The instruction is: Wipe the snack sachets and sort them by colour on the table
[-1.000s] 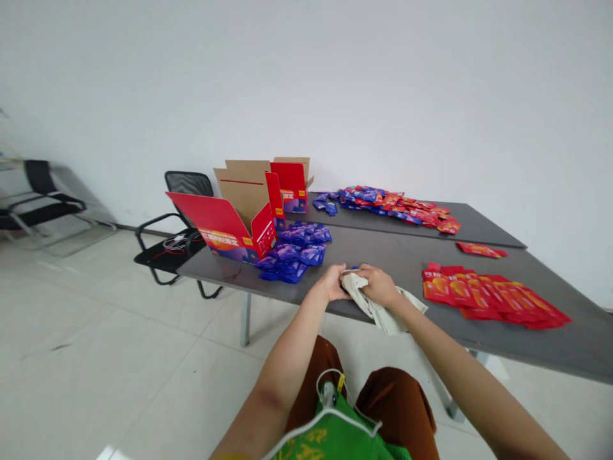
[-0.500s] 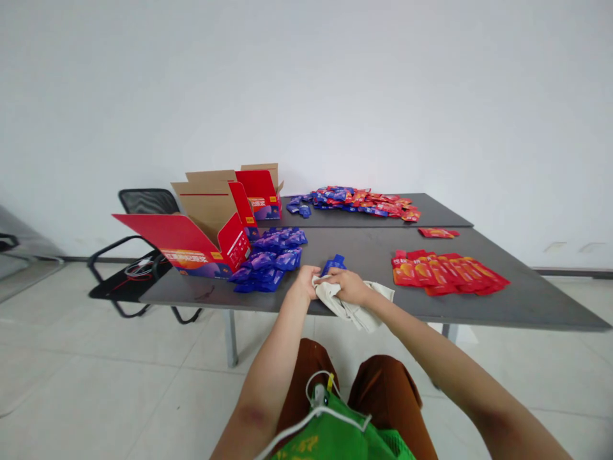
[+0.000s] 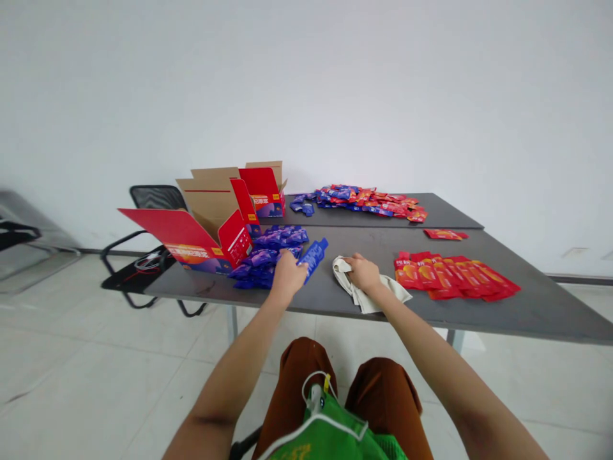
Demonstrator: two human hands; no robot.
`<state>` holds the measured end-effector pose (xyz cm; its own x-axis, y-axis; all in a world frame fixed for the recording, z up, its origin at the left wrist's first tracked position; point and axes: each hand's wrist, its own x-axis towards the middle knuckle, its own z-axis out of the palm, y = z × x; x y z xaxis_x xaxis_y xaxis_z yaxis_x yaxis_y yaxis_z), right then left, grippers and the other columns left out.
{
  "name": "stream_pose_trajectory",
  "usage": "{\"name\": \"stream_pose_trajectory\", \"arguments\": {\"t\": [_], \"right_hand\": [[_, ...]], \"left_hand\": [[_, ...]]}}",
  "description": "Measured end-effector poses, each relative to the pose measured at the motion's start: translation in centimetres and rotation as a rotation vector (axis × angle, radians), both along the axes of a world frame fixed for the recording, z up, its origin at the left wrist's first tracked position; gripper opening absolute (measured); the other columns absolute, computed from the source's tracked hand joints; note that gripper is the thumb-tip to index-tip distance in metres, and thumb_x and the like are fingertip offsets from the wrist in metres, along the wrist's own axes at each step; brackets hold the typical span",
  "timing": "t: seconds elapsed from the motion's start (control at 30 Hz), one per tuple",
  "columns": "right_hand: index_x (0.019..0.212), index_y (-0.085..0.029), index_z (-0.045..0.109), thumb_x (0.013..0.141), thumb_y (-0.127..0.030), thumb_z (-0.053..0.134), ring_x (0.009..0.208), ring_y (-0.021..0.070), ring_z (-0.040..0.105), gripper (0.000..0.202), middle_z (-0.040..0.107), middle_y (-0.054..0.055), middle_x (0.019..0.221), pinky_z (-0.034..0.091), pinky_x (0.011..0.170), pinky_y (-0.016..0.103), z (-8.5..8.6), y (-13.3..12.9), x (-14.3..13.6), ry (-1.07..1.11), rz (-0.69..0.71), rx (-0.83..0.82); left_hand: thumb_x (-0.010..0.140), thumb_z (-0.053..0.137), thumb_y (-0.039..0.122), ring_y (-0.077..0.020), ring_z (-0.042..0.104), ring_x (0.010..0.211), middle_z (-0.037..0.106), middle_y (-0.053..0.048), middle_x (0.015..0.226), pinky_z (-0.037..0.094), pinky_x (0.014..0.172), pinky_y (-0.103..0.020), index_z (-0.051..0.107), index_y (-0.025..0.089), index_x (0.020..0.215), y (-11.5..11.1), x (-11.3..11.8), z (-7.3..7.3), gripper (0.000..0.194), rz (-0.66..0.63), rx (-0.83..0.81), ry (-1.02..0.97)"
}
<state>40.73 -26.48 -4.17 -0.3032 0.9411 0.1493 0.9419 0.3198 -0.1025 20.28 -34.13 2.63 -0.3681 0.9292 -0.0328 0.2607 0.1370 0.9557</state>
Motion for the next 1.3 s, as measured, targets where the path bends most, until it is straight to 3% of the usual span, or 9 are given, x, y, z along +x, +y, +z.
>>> {"name": "stream_pose_trajectory", "arguments": {"t": [0.07, 0.2, 0.3, 0.4, 0.53, 0.7, 0.87, 1.1, 1.3], "right_hand": [[0.126, -0.036, 0.057, 0.092, -0.028, 0.041, 0.094, 0.0208, 0.062, 0.039, 0.058, 0.008, 0.114, 0.044, 0.077, 0.029, -0.1, -0.2, 0.0, 0.0, -0.014, 0.008], [0.127, -0.038, 0.055, 0.092, -0.026, 0.04, 0.094, 0.0199, 0.062, 0.04, 0.057, 0.006, 0.113, 0.045, 0.076, 0.028, -0.1, -0.5, 0.1, 0.023, -0.045, 0.034], [0.127, -0.038, 0.055, 0.091, -0.024, 0.04, 0.094, 0.0195, 0.061, 0.042, 0.057, 0.006, 0.113, 0.045, 0.077, 0.028, 0.0, -0.7, 0.1, 0.028, -0.064, 0.031], [0.127, -0.036, 0.056, 0.092, -0.023, 0.039, 0.094, 0.019, 0.061, 0.041, 0.057, 0.006, 0.112, 0.044, 0.078, 0.028, 0.0, -0.7, 0.1, 0.026, -0.073, 0.019], [0.125, -0.036, 0.057, 0.091, -0.021, 0.04, 0.093, 0.0193, 0.061, 0.041, 0.057, 0.006, 0.111, 0.045, 0.078, 0.028, 0.1, -0.7, 0.1, 0.029, -0.076, 0.02], [0.127, -0.036, 0.056, 0.09, -0.019, 0.04, 0.094, 0.0184, 0.061, 0.043, 0.057, 0.006, 0.112, 0.044, 0.077, 0.027, 0.2, -0.7, 0.1, 0.038, -0.077, 0.011], [0.123, -0.037, 0.059, 0.09, -0.02, 0.041, 0.092, 0.0188, 0.061, 0.041, 0.057, 0.006, 0.11, 0.044, 0.076, 0.027, 0.1, -0.7, 0.1, 0.069, -0.073, 0.013], [0.121, -0.036, 0.061, 0.09, -0.019, 0.04, 0.093, 0.018, 0.06, 0.041, 0.057, 0.006, 0.107, 0.043, 0.078, 0.027, 0.1, -0.7, 0.2, 0.103, -0.068, 0.0], [0.12, -0.037, 0.061, 0.09, -0.018, 0.04, 0.094, 0.0175, 0.059, 0.04, 0.057, 0.005, 0.107, 0.043, 0.076, 0.026, 0.2, -0.9, 0.2, 0.134, -0.068, 0.014]], "left_hand": [[0.079, 0.063, 0.018, -0.0308, 0.057, 0.114, 0.066, -0.02, 0.109, 0.043, 0.096, -0.037, 0.019, 0.005, 0.147, -0.4, -1.3, 2.9, 0.082, 0.206, 0.065, 0.549], [0.09, 0.046, 0.025, -0.031, 0.064, 0.1, 0.068, -0.021, 0.101, 0.048, 0.085, -0.041, 0.01, 0.007, 0.15, -0.1, -3.3, 6.6, 0.072, 0.422, -0.051, 1.108], [0.093, 0.03, 0.017, -0.0316, 0.066, 0.094, 0.069, -0.02, 0.093, 0.049, 0.078, -0.043, 0.034, 0.013, 0.145, 0.6, -5.1, 6.4, 0.052, 0.321, -0.09, 1.384], [0.09, 0.028, 0.01, -0.0327, 0.066, 0.092, 0.069, -0.021, 0.09, 0.049, 0.074, -0.042, 0.064, 0.01, 0.117, 1.2, -6.9, 4.7, 0.045, 0.095, -0.153, 1.559], [0.085, 0.033, 0.006, -0.0326, 0.064, 0.094, 0.069, -0.022, 0.091, 0.047, 0.075, -0.041, 0.072, 0.008, 0.092, 1.7, -7.3, 2.3, 0.039, -0.126, -0.241, 1.65], [0.084, 0.039, 0.007, -0.0343, 0.063, 0.098, 0.069, -0.022, 0.094, 0.045, 0.08, -0.047, 0.071, 0.005, 0.096, 3.3, -5.0, 0.1, 0.034, -0.198, -0.285, 1.664], [0.083, 0.047, 0.016, -0.0317, 0.064, 0.098, 0.069, -0.023, 0.099, 0.048, 0.08, -0.041, 0.072, 0.008, 0.098, 5.4, -3.5, -0.7, 0.03, -0.274, -0.273, 1.595], [0.082, 0.046, 0.037, -0.03, 0.066, 0.094, 0.069, -0.02, 0.101, 0.051, 0.076, -0.035, 0.073, 0.012, 0.1, 6.7, -5.9, 0.8, 0.04, -0.087, -0.223, 1.492], [0.072, 0.051, 0.03, -0.0275, 0.067, 0.089, 0.073, -0.012, 0.089, 0.05, 0.076, -0.03, 0.076, 0.019, 0.086, 11.0, -8.9, 4.1, 0.03, -0.185, -0.173, 1.362]]}}
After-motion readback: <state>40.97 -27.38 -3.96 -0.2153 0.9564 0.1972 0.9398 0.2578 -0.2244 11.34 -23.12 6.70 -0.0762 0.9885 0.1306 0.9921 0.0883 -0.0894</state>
